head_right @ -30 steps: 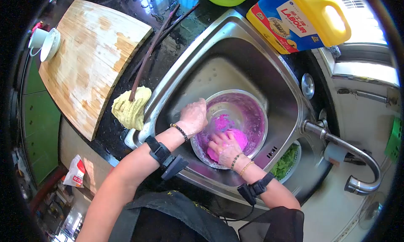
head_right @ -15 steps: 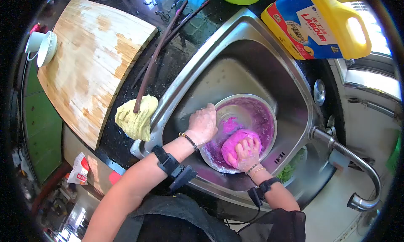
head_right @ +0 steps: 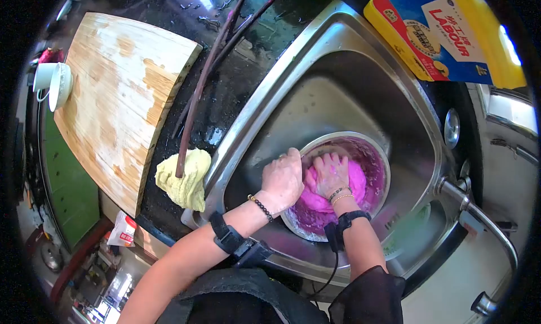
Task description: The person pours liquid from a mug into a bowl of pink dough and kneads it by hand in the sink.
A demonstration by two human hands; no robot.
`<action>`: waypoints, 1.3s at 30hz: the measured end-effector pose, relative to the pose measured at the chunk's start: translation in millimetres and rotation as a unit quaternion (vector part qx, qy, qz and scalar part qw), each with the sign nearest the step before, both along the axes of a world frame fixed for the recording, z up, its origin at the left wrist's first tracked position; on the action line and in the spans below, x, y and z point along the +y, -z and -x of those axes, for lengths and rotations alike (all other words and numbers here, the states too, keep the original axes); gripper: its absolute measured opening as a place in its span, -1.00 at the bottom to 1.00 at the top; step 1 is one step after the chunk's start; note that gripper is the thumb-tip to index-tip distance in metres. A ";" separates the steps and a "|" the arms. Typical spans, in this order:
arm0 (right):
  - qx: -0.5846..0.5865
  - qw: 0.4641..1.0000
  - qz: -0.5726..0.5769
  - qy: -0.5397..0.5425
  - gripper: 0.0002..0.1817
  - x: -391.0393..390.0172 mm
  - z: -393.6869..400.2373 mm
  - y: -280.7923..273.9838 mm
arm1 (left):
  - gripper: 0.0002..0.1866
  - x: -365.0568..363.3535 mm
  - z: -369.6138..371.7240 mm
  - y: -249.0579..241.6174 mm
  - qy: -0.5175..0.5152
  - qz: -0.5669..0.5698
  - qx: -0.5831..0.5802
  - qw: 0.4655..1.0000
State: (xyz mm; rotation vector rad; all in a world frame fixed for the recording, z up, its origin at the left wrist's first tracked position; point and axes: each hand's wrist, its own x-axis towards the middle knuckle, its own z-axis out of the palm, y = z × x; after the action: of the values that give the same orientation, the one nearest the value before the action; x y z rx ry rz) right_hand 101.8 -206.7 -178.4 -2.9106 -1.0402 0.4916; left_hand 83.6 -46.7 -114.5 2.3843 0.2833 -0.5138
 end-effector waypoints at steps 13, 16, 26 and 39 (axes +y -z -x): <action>0.098 0.982 -0.127 0.102 -0.57 -8.1 -25.0 -11.6 | -0.85 -0.5 2.7 -2.4 0.006 0.000 -0.014 1.000; 0.006 0.970 -0.152 0.192 -0.53 -44.3 -18.8 -42.1 | -0.86 -0.9 2.7 -3.8 0.017 -0.006 -0.023 1.000; 0.114 0.895 -0.002 0.432 -0.22 -19.9 24.4 -53.9 | -0.82 -4.6 3.9 1.8 -0.030 0.030 0.001 0.999; 0.150 0.985 0.042 -0.069 -0.73 2.2 61.3 -115.9 | -0.83 -1.5 3.3 4.2 -0.029 0.031 -0.012 0.999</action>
State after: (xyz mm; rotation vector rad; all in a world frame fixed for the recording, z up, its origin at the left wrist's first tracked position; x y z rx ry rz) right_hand 40.5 -204.4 -62.4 -2.7245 -1.2028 0.9655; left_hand 80.3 -48.2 -118.7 2.3142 0.3200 -0.4592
